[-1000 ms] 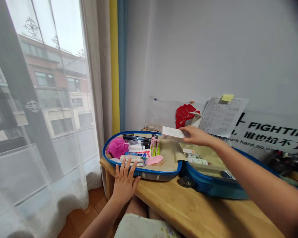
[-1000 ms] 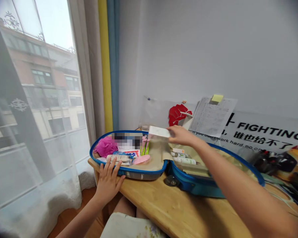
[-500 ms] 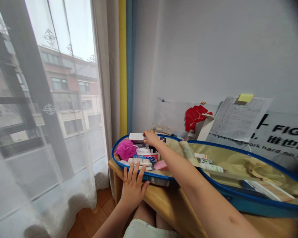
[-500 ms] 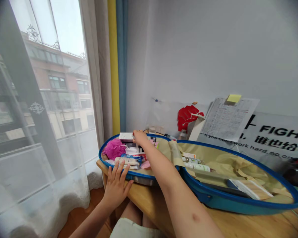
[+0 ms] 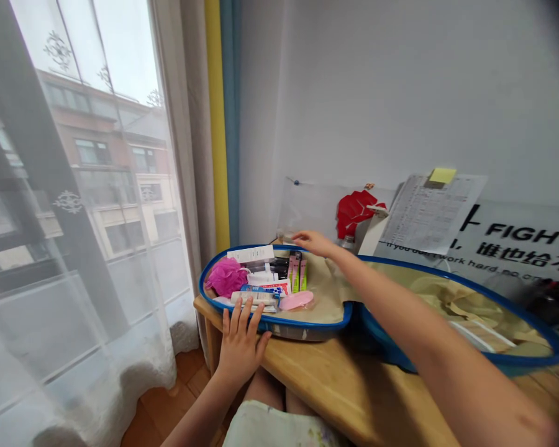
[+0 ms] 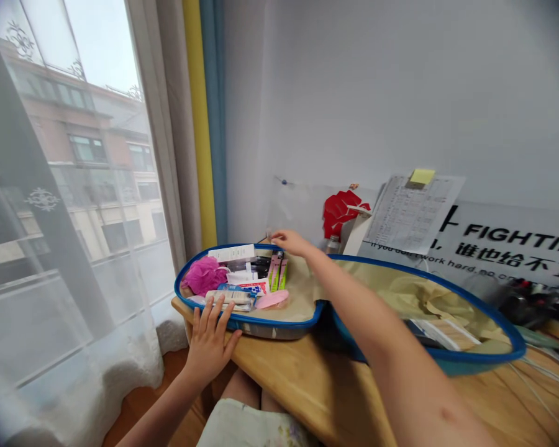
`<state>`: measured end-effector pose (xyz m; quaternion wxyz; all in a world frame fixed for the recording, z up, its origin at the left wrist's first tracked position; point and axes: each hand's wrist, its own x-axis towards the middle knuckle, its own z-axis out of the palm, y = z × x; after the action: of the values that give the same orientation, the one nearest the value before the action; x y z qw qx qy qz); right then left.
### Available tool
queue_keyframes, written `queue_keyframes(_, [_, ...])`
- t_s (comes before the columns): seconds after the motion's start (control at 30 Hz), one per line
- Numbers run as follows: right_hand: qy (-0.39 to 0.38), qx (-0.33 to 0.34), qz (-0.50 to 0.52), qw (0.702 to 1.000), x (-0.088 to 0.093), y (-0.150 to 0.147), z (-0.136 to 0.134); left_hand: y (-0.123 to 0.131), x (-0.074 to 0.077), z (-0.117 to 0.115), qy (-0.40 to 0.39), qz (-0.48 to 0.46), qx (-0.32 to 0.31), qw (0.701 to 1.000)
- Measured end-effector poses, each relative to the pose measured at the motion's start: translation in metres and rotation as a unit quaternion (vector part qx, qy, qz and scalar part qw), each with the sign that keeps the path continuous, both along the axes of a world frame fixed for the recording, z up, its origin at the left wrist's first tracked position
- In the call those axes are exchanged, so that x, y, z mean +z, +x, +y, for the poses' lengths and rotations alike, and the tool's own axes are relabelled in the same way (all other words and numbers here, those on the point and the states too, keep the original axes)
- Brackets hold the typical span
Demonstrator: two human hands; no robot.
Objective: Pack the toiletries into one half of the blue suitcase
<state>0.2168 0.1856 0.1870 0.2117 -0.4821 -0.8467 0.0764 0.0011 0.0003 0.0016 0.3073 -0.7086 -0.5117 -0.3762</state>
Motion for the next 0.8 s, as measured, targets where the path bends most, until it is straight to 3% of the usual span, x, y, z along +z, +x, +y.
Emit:
queue_keyframes(0.1, [-0.074, -0.037, 0.057, 0.995, 0.010, 0.083, -0.020, 0.000, -0.001, 0.001, -0.004, -0.008, -0.009, 1.000])
queue_keyframes(0.17, [-0.139, -0.063, 0.036, 0.988, 0.009, 0.133, -0.043, -0.001, -0.001, 0.001, -0.007, -0.013, -0.009, 1.000])
queue_keyframes(0.3, [-0.321, -0.123, -0.034, 0.939, -0.007, 0.195, -0.101, -0.001, -0.001, 0.000, -0.012, -0.013, -0.006, 1.000])
queue_keyframes(0.4, [-0.359, -0.162, -0.060, 0.917, -0.022, 0.210, -0.137, -0.002, -0.001, 0.000, -0.015, -0.013, -0.009, 1.000])
queue_keyframes(0.5, [-0.367, -0.184, -0.068, 0.909, -0.033, 0.213, -0.155, -0.002, 0.000, -0.001, -0.008, -0.015, -0.009, 1.000])
queue_keyframes(0.8, [-0.324, -0.173, -0.147, 0.918, -0.047, 0.218, -0.160, -0.001, 0.004, -0.002, 0.002, -0.007, -0.011, 1.000])
